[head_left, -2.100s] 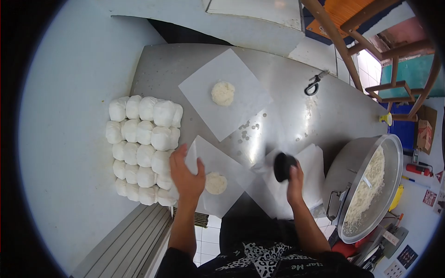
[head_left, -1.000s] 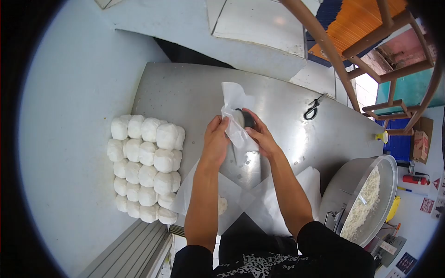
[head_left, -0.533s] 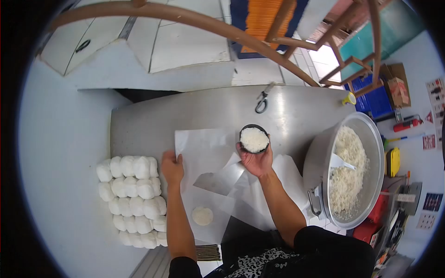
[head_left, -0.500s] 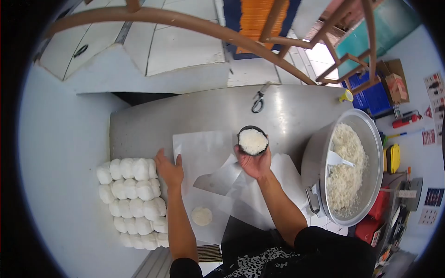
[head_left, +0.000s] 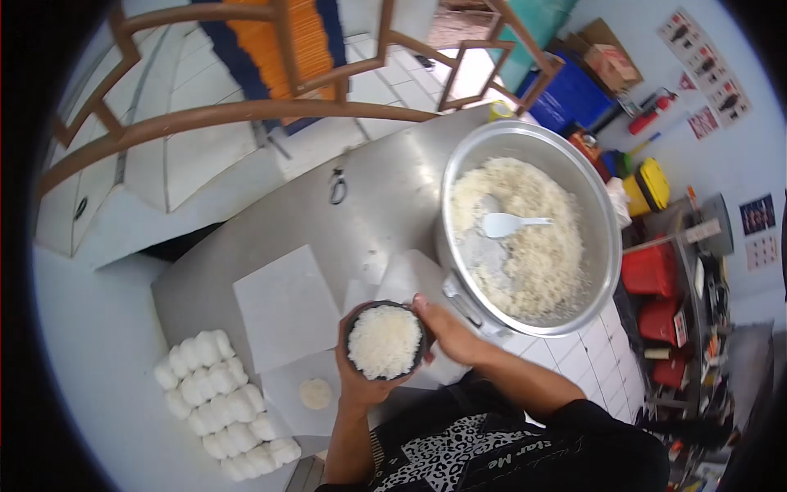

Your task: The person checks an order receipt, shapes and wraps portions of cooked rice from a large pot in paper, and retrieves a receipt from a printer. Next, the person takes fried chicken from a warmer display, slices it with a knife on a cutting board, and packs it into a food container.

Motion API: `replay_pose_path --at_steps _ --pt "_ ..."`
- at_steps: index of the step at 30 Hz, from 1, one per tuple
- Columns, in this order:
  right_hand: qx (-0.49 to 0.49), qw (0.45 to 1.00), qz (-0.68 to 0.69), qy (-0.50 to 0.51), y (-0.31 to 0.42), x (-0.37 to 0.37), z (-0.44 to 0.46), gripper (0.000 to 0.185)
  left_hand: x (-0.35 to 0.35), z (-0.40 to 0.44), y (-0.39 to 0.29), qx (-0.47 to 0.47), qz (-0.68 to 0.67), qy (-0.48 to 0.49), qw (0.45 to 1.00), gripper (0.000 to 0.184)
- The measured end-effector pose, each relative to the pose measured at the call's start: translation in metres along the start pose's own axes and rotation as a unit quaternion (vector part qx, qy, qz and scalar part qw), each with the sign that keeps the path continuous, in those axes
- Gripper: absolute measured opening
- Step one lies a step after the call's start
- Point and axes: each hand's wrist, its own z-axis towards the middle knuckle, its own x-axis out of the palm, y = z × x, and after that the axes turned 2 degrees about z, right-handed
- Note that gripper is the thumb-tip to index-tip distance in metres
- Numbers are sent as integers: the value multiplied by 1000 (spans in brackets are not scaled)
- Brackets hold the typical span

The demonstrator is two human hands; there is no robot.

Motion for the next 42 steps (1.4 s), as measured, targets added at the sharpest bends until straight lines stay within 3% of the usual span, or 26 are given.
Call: replay_pose_path --at_steps 1,2,3,4,6,8,10,13,16,18,20,22,26,29,32,35,38,41,42 --pt "-44 988 -149 20 19 -29 -12 42 11 3 -6 13 26 -12 1000 102" --pt "-155 936 -290 -125 30 -58 -14 29 18 9 -14 29 55 -28 998 102" --pt "-258 832 -418 -259 42 -91 -9 16 23 15 -16 49 84 -49 994 101" --pt "-276 790 -455 -303 54 -129 0 11 15 17 2 72 139 -41 987 99" --pt "-189 647 -671 -309 49 -212 28 14 29 22 5 58 136 -61 987 98" --pt "-149 537 -798 -230 22 -279 59 15 42 30 11 58 153 -67 984 97" --pt "-88 433 -885 -146 19 -300 75 15 64 38 10 77 172 -66 980 97" --pt "-109 442 -888 -70 14 -322 85 18 98 46 11 74 155 -85 981 97" --pt "-196 430 -880 -41 24 -328 81 13 133 62 20 82 166 -110 977 97" --pt "-169 545 -821 10 27 -335 85 14 149 73 21 91 227 -120 962 96" --pt "-154 597 -782 88 25 -338 83 15 166 80 30 86 233 -137 959 96" --pt "-165 588 -772 178 26 -333 85 17 179 86 43 90 237 -143 957 96" --pt "-167 563 -768 255 -22 -290 96 21 203 91 60 81 229 -208 947 95" --pt "-148 587 -733 310 9 -262 58 27 205 92 61 86 240 -229 939 94" --pt "-150 679 -637 332 33 -292 38 29 207 94 55 89 295 -226 924 92" --pt "-151 766 -550 297 61 -328 16 30 220 85 44 63 286 -240 926 91" --pt "-112 805 -571 114 111 -335 -26 32 246 79 22 -4 356 -225 907 88" --pt "-256 801 -539 -44 111 -324 -55 35 275 85 35 -46 389 -209 896 85" --pt "-280 762 -583 -28 104 -322 -59 46 286 91 43 -43 392 -202 897 85"
